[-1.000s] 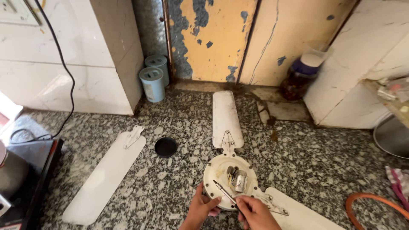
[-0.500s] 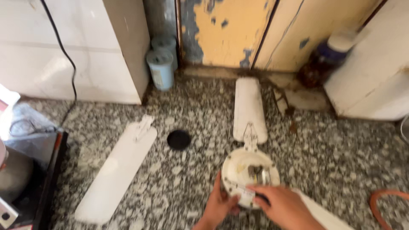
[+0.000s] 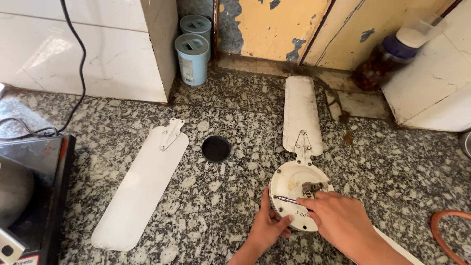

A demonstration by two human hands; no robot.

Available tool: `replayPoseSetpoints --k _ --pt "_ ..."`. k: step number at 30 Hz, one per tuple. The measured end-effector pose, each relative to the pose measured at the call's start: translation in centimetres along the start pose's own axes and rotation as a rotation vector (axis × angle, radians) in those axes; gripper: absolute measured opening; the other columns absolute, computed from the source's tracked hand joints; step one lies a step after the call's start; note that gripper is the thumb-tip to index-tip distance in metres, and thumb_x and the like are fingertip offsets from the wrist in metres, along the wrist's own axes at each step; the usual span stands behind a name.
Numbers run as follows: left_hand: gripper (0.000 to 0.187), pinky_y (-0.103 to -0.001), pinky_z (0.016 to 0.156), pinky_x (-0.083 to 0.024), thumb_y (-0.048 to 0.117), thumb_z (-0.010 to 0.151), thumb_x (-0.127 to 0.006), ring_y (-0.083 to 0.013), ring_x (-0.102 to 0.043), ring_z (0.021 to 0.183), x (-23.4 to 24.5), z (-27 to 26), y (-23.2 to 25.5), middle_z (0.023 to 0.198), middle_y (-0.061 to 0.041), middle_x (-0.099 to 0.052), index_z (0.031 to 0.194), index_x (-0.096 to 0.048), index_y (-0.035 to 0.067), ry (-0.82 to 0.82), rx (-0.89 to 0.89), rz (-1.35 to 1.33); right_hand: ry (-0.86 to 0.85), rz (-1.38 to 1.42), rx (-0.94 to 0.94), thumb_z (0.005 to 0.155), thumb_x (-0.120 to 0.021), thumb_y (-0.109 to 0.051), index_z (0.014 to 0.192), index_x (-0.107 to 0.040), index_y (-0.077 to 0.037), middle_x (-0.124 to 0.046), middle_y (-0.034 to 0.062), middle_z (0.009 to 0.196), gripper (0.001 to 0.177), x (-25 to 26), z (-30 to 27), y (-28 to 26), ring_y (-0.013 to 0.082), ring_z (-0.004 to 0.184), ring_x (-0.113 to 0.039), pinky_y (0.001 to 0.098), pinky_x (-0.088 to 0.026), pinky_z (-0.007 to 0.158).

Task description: The person attaches a white fan blade to the central hub of an electric fan using a screwdriver. They align the blade, insert screws, and tighten them to secure the blade to the hub.

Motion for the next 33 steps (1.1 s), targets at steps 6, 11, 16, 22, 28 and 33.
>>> replayPoseSetpoints --k 6,11,16,22,28,33 --pt "0.109 -0.032 0.061 -0.062 0.006 0.094 -0.069 -0.0175 -0.072 0.071 -0.2 0.0 0.0 0.104 -0.017 -0.072 0.163 0.014 0.020 -0.014 -0.036 -0.062 -0.039 -0.040 0.012 0.090 -0.066 -0.029 0.128 -0.071 -0.031 -0.071 -0.0026 0.102 0.038 0.7 0.3 -1.0 0.0180 0.094 -0.071 0.0348 -0.061 0.074" --pt "0.109 -0.032 0.062 -0.063 0.005 0.093 -0.069 -0.0177 -0.073 0.073 0.0 0.0 0.1 0.104 -0.017 -0.072 0.163 0.014 0.021 -0.008 -0.017 -0.036 -0.234 -0.118 0.018 0.098 -0.061 -0.022 0.134 -0.066 -0.031 -0.074 0.0031 0.100 0.038 1.3 1.3 -1.8 0.0228 0.094 -0.073 0.0384 -0.059 0.076" --pt "0.110 -0.033 0.061 -0.062 0.001 0.091 -0.070 -0.0175 -0.071 0.071 -0.1 0.0 0.0 0.100 -0.017 -0.072 0.164 0.009 0.023 0.013 -0.009 -0.105 -0.206 -0.090 0.144 0.092 -0.066 -0.022 0.119 -0.072 -0.022 -0.074 0.0063 0.100 0.027 2.1 3.0 -3.3 0.0273 0.097 -0.072 0.0439 -0.058 0.079" --pt "0.108 -0.033 0.059 -0.062 -0.002 0.089 -0.070 -0.0176 -0.069 0.066 0.0 0.0 -0.1 0.093 -0.014 -0.072 0.165 0.003 0.023 0.040 0.007 -0.147 -0.210 -0.149 0.256 0.090 -0.069 -0.022 0.120 -0.073 -0.023 -0.074 0.0084 0.095 0.030 2.5 4.3 -3.0 0.0305 0.091 -0.072 0.0469 -0.056 0.077" --pt "0.110 -0.033 0.060 -0.062 -0.004 0.089 -0.071 -0.0164 -0.069 0.066 0.1 0.1 -0.4 0.089 -0.013 -0.072 0.165 0.003 0.023 0.061 0.024 -0.134 -0.143 -0.343 0.546 0.087 -0.064 -0.008 0.132 -0.066 -0.015 -0.072 0.0102 0.080 0.045 2.8 3.8 -3.5 0.0313 0.077 -0.072 0.0466 -0.056 0.065" --pt "0.109 -0.032 0.059 -0.062 -0.004 0.088 -0.071 -0.0164 -0.070 0.065 -0.1 0.1 -0.5 0.088 -0.013 -0.072 0.165 0.002 0.023 0.086 0.000 -0.116 -0.200 -0.456 0.587 0.101 -0.053 -0.017 0.137 -0.061 -0.011 -0.070 0.0113 0.075 0.037 2.0 3.8 -3.3 0.0318 0.072 -0.071 0.0469 -0.056 0.061"
Point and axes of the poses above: each hand's wrist, its own z-axis towards the middle knuckle, its own x-axis out of the back of the hand, y = z × x, the point moved 6 cm from there along z, towards the middle knuckle
